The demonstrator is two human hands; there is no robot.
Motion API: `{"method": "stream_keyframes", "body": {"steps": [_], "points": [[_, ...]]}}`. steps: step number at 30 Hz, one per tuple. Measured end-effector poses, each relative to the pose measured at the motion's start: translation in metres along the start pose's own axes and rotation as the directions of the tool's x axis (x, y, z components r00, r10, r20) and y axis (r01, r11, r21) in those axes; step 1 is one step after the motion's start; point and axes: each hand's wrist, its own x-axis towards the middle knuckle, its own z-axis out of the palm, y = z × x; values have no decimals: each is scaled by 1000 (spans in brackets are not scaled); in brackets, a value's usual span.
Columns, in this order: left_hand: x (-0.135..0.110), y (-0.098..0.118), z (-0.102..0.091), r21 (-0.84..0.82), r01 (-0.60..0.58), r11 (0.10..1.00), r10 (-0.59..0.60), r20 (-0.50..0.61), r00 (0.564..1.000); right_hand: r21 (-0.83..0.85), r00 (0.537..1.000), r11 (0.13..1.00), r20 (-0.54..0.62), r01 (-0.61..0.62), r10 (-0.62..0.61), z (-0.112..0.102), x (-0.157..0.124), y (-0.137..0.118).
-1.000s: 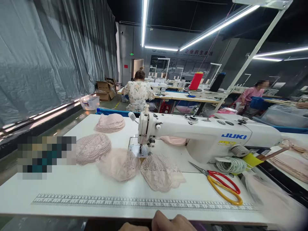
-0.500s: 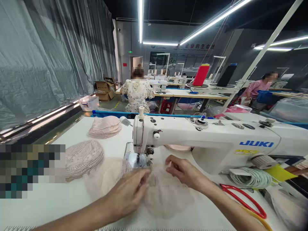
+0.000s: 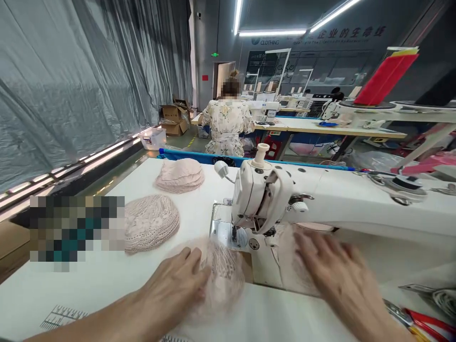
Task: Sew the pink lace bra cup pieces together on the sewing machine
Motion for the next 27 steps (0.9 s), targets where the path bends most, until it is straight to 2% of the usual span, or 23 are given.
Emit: {"method": "stream_keyframes", "body": {"steps": [2, 3, 6, 9, 11, 13, 16, 19, 23, 27], "points": [[5, 4, 0, 4, 21, 1000, -21, 4, 1000, 166, 971, 956, -22, 240, -240, -13, 4, -34], [7, 5, 1, -2, 18, 1000, -18, -22, 1000, 285, 951, 911, -9, 298, -309, -18, 6, -51], [16, 3, 1, -38, -74, 997, 67, -167, 984, 530, 946, 792, -67, 303, -317, -22, 10, -84], [33, 2, 1, -77, -204, 976, 172, -305, 937, 651, 957, 713, -78, 260, -278, -18, 9, -89], [48, 3, -1, -139, -289, 947, 231, -325, 917, 697, 958, 671, -86, 253, -272, -17, 7, -85], [62, 3, -3, -236, -324, 916, 256, -279, 926, 713, 955, 642, -144, 282, -260, -19, 6, -81], [74, -3, -8, -416, -253, 874, 200, -168, 965, 704, 946, 632, -238, 325, -222, -21, 3, -83], [75, -10, -11, -556, -149, 818, 117, -92, 989, 699, 946, 645, -296, 308, -132, -17, 0, -94], [77, -10, -7, -463, -51, 885, 45, -24, 999, 637, 946, 714, -304, 290, -114, -4, -4, -105], [90, -8, 4, -395, -28, 918, 1, -68, 998, 580, 961, 766, -169, 277, -219, 2, 0, -91]]}}
